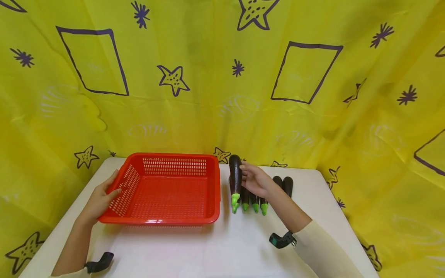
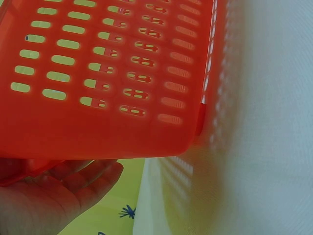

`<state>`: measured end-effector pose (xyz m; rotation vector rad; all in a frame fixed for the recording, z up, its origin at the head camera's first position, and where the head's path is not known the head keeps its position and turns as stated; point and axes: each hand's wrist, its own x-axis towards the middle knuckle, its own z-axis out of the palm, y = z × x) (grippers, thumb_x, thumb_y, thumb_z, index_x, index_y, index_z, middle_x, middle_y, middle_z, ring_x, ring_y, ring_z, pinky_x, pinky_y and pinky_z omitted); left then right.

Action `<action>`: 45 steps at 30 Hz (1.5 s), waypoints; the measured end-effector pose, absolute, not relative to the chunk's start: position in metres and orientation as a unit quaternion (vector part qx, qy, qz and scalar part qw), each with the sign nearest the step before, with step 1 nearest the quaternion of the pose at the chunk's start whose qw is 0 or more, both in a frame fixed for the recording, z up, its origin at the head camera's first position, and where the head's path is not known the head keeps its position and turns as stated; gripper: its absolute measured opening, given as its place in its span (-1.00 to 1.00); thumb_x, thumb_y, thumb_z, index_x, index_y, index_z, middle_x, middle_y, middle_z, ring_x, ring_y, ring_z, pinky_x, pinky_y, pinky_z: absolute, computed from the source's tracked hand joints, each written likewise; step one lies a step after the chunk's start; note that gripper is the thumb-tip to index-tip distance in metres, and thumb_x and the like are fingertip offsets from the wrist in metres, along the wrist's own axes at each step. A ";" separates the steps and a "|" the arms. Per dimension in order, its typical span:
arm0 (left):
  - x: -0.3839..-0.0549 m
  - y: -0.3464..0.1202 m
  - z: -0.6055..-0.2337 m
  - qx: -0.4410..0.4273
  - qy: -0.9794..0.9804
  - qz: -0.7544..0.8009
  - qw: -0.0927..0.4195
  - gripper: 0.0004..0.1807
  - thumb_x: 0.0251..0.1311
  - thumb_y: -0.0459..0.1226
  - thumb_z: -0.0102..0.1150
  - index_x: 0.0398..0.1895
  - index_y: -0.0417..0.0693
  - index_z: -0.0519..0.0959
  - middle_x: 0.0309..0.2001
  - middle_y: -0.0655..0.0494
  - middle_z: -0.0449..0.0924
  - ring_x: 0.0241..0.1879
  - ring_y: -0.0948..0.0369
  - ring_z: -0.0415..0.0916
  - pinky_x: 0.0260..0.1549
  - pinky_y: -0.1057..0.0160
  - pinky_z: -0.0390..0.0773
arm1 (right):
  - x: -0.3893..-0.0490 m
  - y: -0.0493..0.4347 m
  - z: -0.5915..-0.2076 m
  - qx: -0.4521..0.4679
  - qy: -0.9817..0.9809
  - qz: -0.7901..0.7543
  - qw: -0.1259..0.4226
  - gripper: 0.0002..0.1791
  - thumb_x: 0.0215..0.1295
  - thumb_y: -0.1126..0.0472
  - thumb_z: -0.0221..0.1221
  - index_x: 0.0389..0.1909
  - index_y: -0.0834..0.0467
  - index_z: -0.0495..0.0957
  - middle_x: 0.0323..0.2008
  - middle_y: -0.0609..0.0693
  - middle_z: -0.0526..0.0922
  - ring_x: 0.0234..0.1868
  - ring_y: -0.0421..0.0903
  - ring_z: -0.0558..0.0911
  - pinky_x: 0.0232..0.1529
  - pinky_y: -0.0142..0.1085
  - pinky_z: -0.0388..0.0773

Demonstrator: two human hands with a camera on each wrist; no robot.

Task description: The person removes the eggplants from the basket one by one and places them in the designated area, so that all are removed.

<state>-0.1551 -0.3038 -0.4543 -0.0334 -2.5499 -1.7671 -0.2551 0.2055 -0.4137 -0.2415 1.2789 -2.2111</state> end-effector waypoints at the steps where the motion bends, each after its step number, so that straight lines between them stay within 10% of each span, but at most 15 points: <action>1: -0.155 -0.304 -0.455 -0.011 -0.822 -0.570 0.020 -0.22 0.55 -0.51 -0.08 0.70 -0.22 -0.17 0.65 -0.34 -0.15 -0.11 0.04 0.46 -0.36 0.24 0.66 | -0.254 0.209 -0.415 -0.090 0.481 -0.825 0.282 -0.56 0.65 0.33 -0.31 0.46 0.18 -0.04 0.10 0.06 0.46 -0.01 -0.08 0.47 0.09 -0.25 0.45; 21: -0.156 -0.306 -0.457 -0.007 -0.819 -0.573 0.014 -0.21 0.56 -0.50 -0.08 0.71 -0.18 -0.18 0.65 -0.36 -0.15 -0.16 0.06 0.48 -0.36 0.23 0.68 | -0.239 0.285 -0.440 -0.119 0.528 -0.807 0.238 -0.66 0.70 0.31 -0.31 0.34 0.14 0.25 0.22 0.09 0.52 0.16 -0.06 0.52 0.21 -0.21 0.50; 28: -0.156 -0.307 -0.458 -0.006 -0.822 -0.569 0.013 -0.21 0.57 -0.49 -0.09 0.71 -0.17 -0.19 0.65 -0.37 -0.15 -0.20 0.08 0.51 -0.37 0.23 0.68 | -0.234 0.305 -0.441 -0.078 0.562 -0.797 0.208 -0.44 0.73 0.24 -0.23 0.58 0.28 -0.13 0.19 0.02 0.49 0.17 -0.09 0.51 0.19 -0.25 0.50; 35: -0.156 -0.306 -0.457 -0.005 -0.825 -0.566 0.014 -0.21 0.57 -0.50 -0.09 0.71 -0.17 -0.19 0.65 -0.36 -0.15 -0.13 0.03 0.48 -0.36 0.23 0.68 | -0.231 0.324 -0.442 -0.052 0.565 -0.802 0.186 -0.51 0.75 0.24 -0.20 0.57 0.23 0.06 0.14 -0.07 0.59 0.14 -0.16 0.56 0.14 -0.27 0.54; 41: -0.156 -0.305 -0.456 -0.006 -0.825 -0.565 0.014 -0.21 0.56 -0.50 -0.09 0.71 -0.17 -0.19 0.65 -0.35 -0.16 -0.11 0.00 0.47 -0.37 0.22 0.68 | -0.230 0.337 -0.442 -0.027 0.592 -0.789 0.162 -0.22 0.73 0.23 -0.13 0.66 0.36 -0.39 0.15 -0.18 0.48 0.11 -0.28 0.59 0.10 -0.34 0.56; 45: -0.156 -0.305 -0.456 -0.011 -0.826 -0.564 0.019 -0.22 0.56 -0.50 -0.08 0.70 -0.20 -0.17 0.66 -0.33 -0.16 -0.03 -0.05 0.43 -0.36 0.23 0.67 | -0.229 0.345 -0.444 -0.018 0.573 -0.807 0.140 -0.47 0.70 0.29 -0.09 0.59 0.21 0.13 0.12 -0.22 0.57 0.08 -0.24 0.63 0.08 -0.32 0.58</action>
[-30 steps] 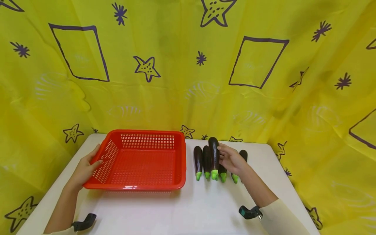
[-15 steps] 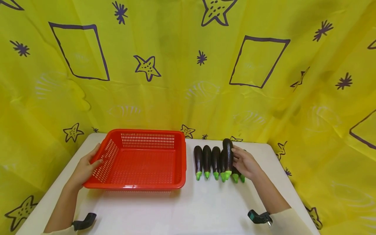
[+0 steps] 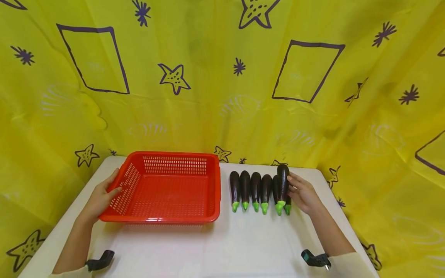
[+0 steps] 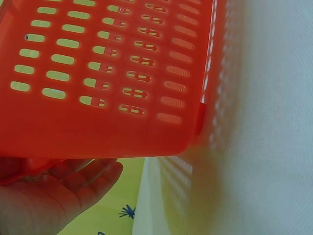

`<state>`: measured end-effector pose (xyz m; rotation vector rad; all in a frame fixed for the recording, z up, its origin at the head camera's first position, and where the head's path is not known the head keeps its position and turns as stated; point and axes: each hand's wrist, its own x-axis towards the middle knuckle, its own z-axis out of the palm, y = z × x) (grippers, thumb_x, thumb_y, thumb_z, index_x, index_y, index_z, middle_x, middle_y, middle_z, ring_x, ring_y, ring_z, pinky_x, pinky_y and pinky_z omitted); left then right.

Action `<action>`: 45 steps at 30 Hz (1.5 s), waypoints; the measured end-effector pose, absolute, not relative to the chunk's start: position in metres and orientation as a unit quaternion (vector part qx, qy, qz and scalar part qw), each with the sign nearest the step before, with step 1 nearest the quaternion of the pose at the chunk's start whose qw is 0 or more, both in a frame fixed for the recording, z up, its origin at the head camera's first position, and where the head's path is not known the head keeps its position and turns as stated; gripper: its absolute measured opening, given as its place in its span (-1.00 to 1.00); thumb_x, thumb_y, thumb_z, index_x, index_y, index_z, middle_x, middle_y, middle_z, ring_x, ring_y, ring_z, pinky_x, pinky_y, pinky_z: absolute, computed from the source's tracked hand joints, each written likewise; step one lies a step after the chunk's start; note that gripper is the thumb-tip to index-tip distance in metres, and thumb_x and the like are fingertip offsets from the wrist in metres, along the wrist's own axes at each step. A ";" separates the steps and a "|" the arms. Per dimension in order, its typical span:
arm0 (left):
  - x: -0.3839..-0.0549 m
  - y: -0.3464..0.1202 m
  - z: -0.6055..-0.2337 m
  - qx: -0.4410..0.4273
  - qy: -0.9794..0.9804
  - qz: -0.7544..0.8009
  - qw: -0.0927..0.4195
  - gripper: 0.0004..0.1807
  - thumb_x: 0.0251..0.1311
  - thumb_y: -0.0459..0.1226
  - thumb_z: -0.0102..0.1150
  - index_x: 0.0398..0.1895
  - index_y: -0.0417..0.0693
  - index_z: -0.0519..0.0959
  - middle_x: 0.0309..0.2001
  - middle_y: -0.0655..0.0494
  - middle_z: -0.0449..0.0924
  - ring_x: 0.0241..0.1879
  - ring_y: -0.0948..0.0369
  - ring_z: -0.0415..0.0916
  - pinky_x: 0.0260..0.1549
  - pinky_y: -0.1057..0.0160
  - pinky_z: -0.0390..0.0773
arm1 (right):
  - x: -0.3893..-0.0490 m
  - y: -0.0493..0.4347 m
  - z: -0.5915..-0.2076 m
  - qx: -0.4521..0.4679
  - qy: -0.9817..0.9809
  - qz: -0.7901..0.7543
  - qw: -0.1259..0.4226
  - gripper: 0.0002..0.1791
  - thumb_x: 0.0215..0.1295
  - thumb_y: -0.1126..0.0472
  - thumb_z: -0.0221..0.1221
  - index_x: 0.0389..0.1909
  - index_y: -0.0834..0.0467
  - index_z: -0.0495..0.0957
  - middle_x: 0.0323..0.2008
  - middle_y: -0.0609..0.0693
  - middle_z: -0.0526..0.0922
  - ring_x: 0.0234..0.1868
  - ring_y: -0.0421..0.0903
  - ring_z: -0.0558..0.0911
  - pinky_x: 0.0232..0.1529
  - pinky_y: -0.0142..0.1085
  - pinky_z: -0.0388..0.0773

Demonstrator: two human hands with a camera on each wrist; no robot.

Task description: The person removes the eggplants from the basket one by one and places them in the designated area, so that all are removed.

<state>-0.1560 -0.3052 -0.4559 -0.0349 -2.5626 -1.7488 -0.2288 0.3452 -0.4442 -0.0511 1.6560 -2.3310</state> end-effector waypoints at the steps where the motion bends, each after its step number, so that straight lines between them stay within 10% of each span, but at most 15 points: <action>1: -0.156 -0.305 -0.456 -0.013 -0.826 -0.563 0.022 -0.22 0.56 -0.50 -0.08 0.70 -0.21 -0.17 0.66 -0.33 -0.16 -0.02 -0.06 0.42 -0.36 0.23 0.67 | -0.228 0.347 -0.445 -0.019 0.572 -0.809 0.136 -0.55 0.70 0.29 -0.09 0.51 0.17 0.22 0.10 -0.24 0.58 0.07 -0.23 0.64 0.08 -0.32 0.58; 13: -0.156 -0.306 -0.456 -0.015 -0.821 -0.571 0.020 -0.22 0.56 -0.50 -0.08 0.70 -0.21 -0.17 0.66 -0.33 -0.15 -0.12 0.03 0.46 -0.36 0.23 0.67 | -0.224 0.375 -0.451 -0.012 0.547 -0.832 0.092 -0.66 0.67 0.37 -0.07 -0.03 0.02 0.68 -0.01 -0.17 0.67 -0.03 -0.16 0.68 0.00 -0.33 0.61; 29: -0.156 -0.305 -0.455 -0.013 -0.821 -0.570 0.021 -0.22 0.56 -0.49 -0.08 0.70 -0.19 -0.17 0.66 -0.31 -0.17 -0.09 0.02 0.44 -0.37 0.24 0.66 | -0.225 0.399 -0.474 0.039 0.641 -0.765 0.047 -0.68 0.63 0.32 0.05 0.18 -0.15 0.52 -0.16 -0.23 0.71 -0.13 -0.28 0.69 -0.08 -0.41 0.62; 37: -0.155 -0.305 -0.456 -0.006 -0.821 -0.571 0.015 -0.21 0.57 -0.48 -0.09 0.71 -0.14 -0.18 0.65 -0.35 -0.15 -0.10 0.01 0.45 -0.36 0.23 0.67 | -0.231 0.398 -0.482 0.087 0.701 -0.707 0.043 -0.33 0.61 0.22 0.13 0.59 0.23 0.10 -0.23 -0.30 0.63 -0.18 -0.35 0.67 -0.09 -0.43 0.61; 45: -0.155 -0.305 -0.455 -0.006 -0.822 -0.569 0.017 -0.21 0.57 -0.48 -0.08 0.71 -0.14 -0.18 0.65 -0.34 -0.15 -0.07 -0.02 0.45 -0.36 0.22 0.68 | -0.236 0.397 -0.491 0.103 0.767 -0.633 0.008 -0.25 0.63 0.17 0.10 0.56 0.52 0.01 -0.24 -0.27 0.58 -0.26 -0.39 0.62 -0.16 -0.47 0.62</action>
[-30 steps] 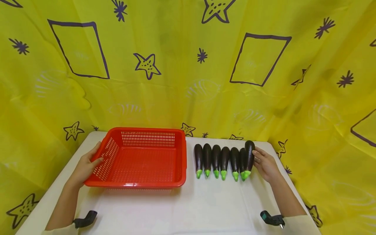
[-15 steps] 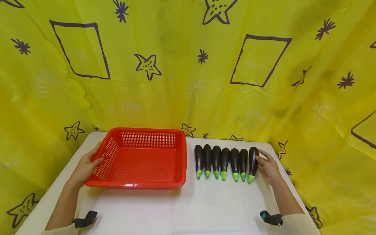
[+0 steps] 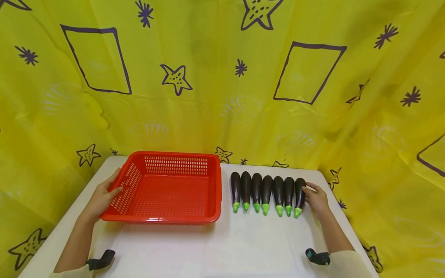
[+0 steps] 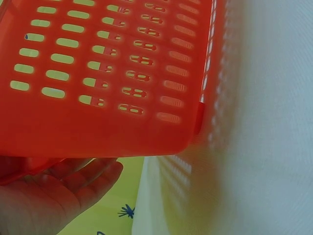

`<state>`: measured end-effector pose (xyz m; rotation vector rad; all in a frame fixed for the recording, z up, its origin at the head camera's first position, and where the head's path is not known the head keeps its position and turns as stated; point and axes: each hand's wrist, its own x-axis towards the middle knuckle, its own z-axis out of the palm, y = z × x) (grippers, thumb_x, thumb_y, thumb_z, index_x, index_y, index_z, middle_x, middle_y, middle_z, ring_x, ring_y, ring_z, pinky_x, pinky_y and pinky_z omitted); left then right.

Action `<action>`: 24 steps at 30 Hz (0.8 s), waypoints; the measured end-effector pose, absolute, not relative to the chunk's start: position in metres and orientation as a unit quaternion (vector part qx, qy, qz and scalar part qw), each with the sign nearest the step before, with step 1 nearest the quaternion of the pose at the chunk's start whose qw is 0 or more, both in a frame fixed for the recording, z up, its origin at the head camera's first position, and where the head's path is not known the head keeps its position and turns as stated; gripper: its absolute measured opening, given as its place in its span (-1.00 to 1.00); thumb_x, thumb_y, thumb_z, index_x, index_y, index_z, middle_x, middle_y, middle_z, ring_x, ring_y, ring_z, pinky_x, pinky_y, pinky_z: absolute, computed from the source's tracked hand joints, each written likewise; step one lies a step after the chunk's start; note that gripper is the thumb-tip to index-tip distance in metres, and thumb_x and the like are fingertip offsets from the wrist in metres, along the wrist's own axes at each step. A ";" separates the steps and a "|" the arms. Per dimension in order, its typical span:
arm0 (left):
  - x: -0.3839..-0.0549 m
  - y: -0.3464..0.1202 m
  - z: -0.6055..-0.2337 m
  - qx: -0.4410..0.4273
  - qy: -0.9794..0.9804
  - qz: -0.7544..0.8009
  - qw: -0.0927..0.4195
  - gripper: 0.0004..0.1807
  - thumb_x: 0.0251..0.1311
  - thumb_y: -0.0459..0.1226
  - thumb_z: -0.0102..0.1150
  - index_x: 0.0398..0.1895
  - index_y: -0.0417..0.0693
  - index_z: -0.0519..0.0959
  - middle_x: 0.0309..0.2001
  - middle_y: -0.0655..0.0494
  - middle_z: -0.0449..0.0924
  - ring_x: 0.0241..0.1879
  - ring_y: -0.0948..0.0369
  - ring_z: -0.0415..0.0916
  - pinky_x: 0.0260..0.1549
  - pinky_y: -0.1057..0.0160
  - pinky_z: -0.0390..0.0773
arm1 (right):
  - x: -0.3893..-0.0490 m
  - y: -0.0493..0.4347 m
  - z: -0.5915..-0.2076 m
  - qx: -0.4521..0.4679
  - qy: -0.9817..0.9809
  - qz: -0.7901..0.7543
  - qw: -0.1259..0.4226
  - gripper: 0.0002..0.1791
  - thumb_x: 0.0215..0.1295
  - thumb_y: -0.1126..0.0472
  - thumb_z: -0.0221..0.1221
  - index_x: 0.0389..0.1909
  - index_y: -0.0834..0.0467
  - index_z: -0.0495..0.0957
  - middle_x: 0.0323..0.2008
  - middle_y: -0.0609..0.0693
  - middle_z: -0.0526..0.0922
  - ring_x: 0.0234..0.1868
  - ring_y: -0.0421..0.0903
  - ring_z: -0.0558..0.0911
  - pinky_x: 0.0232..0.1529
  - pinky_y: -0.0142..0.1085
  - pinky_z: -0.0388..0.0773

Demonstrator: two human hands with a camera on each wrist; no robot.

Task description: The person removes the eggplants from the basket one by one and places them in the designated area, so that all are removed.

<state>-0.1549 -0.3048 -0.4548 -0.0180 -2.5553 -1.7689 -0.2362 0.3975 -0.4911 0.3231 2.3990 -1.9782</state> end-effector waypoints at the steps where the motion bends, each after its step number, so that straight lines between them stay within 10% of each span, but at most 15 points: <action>1: -0.155 -0.305 -0.455 -0.006 -0.822 -0.569 0.016 -0.21 0.57 -0.48 -0.08 0.71 -0.14 -0.18 0.65 -0.34 -0.15 -0.09 -0.01 0.45 -0.36 0.22 0.68 | -0.237 0.398 -0.492 0.107 0.775 -0.623 0.005 -0.25 0.64 0.17 0.09 0.55 0.52 0.01 -0.23 -0.26 0.58 -0.27 -0.40 0.61 -0.16 -0.47 0.61; 10: -0.155 -0.305 -0.455 -0.005 -0.820 -0.573 0.013 -0.20 0.57 -0.48 -0.07 0.71 -0.12 -0.18 0.65 -0.34 -0.16 -0.18 0.05 0.49 -0.37 0.22 0.68 | -0.241 0.394 -0.498 0.096 0.828 -0.552 -0.014 -0.31 0.67 0.15 0.03 0.54 0.52 0.08 0.36 0.56 0.30 -0.27 -0.49 0.53 -0.16 -0.54 0.56; 24: -0.155 -0.304 -0.454 -0.009 -0.821 -0.570 0.021 -0.21 0.56 -0.49 -0.06 0.71 -0.17 -0.16 0.65 -0.33 -0.15 -0.07 -0.01 0.44 -0.36 0.23 0.67 | -0.240 0.396 -0.499 0.082 0.840 -0.536 -0.016 -0.27 0.68 0.08 0.02 0.57 0.50 0.05 0.38 0.59 0.27 -0.28 -0.52 0.55 -0.16 -0.57 0.55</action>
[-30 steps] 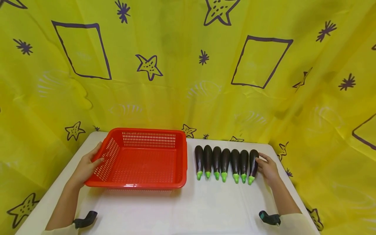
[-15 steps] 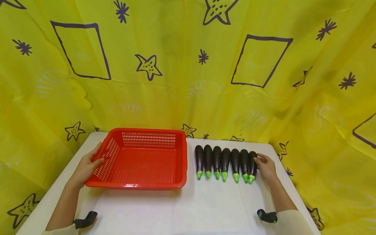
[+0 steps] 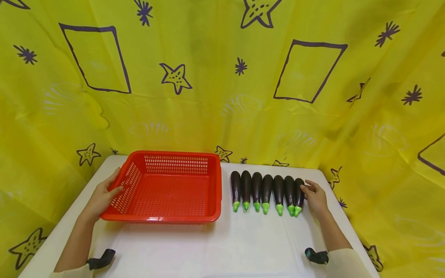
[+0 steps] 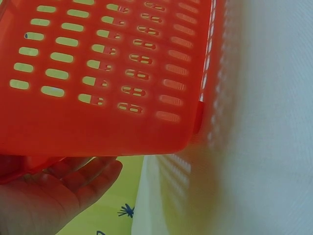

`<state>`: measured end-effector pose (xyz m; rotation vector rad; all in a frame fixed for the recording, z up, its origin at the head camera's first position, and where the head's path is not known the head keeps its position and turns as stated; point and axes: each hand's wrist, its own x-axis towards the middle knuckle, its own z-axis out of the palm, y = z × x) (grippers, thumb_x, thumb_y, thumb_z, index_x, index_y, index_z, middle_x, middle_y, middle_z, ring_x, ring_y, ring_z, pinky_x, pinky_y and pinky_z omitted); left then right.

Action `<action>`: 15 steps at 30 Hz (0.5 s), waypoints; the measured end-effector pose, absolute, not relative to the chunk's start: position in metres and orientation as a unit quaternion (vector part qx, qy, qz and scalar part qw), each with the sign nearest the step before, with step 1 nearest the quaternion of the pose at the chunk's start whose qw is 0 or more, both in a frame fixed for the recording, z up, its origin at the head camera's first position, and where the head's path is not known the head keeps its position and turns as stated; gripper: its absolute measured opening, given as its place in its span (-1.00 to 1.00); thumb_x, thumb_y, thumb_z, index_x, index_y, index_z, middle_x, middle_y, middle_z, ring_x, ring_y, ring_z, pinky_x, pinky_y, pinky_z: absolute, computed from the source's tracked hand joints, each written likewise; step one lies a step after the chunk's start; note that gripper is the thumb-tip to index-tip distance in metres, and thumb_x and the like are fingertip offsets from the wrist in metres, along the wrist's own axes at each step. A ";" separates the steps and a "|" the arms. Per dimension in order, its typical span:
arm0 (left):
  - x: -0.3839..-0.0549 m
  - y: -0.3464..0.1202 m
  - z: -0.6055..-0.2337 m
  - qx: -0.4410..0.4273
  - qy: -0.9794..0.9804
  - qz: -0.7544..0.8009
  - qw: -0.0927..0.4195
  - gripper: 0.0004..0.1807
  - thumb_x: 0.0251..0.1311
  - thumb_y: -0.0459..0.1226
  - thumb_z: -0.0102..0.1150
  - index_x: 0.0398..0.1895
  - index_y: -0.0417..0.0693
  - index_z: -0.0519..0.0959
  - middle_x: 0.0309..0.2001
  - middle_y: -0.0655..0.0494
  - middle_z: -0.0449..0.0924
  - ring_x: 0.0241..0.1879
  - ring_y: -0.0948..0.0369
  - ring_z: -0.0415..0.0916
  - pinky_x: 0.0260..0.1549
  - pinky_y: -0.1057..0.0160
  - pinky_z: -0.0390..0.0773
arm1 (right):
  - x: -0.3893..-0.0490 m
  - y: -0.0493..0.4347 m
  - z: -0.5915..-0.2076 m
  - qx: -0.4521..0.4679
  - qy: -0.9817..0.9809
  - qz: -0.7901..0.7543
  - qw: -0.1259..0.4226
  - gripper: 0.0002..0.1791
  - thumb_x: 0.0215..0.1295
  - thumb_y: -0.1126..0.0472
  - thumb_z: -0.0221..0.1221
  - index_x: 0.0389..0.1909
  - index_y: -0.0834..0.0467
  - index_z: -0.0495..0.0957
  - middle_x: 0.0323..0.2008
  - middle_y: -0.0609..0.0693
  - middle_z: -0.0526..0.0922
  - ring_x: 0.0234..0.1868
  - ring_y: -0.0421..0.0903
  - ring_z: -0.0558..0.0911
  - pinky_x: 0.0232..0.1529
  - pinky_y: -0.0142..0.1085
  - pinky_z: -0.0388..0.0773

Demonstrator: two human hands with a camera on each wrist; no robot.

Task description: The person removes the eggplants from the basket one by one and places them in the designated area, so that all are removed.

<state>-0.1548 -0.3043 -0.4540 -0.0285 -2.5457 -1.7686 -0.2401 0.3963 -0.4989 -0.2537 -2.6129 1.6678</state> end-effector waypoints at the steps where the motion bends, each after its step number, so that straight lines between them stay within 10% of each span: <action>1: -0.155 -0.304 -0.454 -0.011 -0.822 -0.569 0.022 -0.21 0.56 -0.49 -0.07 0.70 -0.18 -0.16 0.66 -0.32 -0.15 -0.05 -0.02 0.43 -0.35 0.24 0.66 | -0.240 0.397 -0.499 -0.081 -0.838 0.539 0.018 -0.27 0.68 0.09 0.03 0.56 0.51 0.05 0.37 0.59 0.29 -0.28 -0.51 0.57 -0.16 -0.56 0.56; 15: -0.150 -0.309 -0.448 0.010 -0.891 -0.452 0.042 -0.26 0.64 -0.24 -0.07 0.70 -0.23 -0.10 0.41 -0.57 0.25 -0.28 0.01 0.57 -0.43 0.23 0.62 | -0.230 0.387 -0.488 -0.081 -0.847 0.526 0.000 -0.18 0.65 -0.04 0.06 0.59 0.46 0.03 0.45 0.54 0.20 -0.05 -0.41 0.52 -0.04 -0.55 0.52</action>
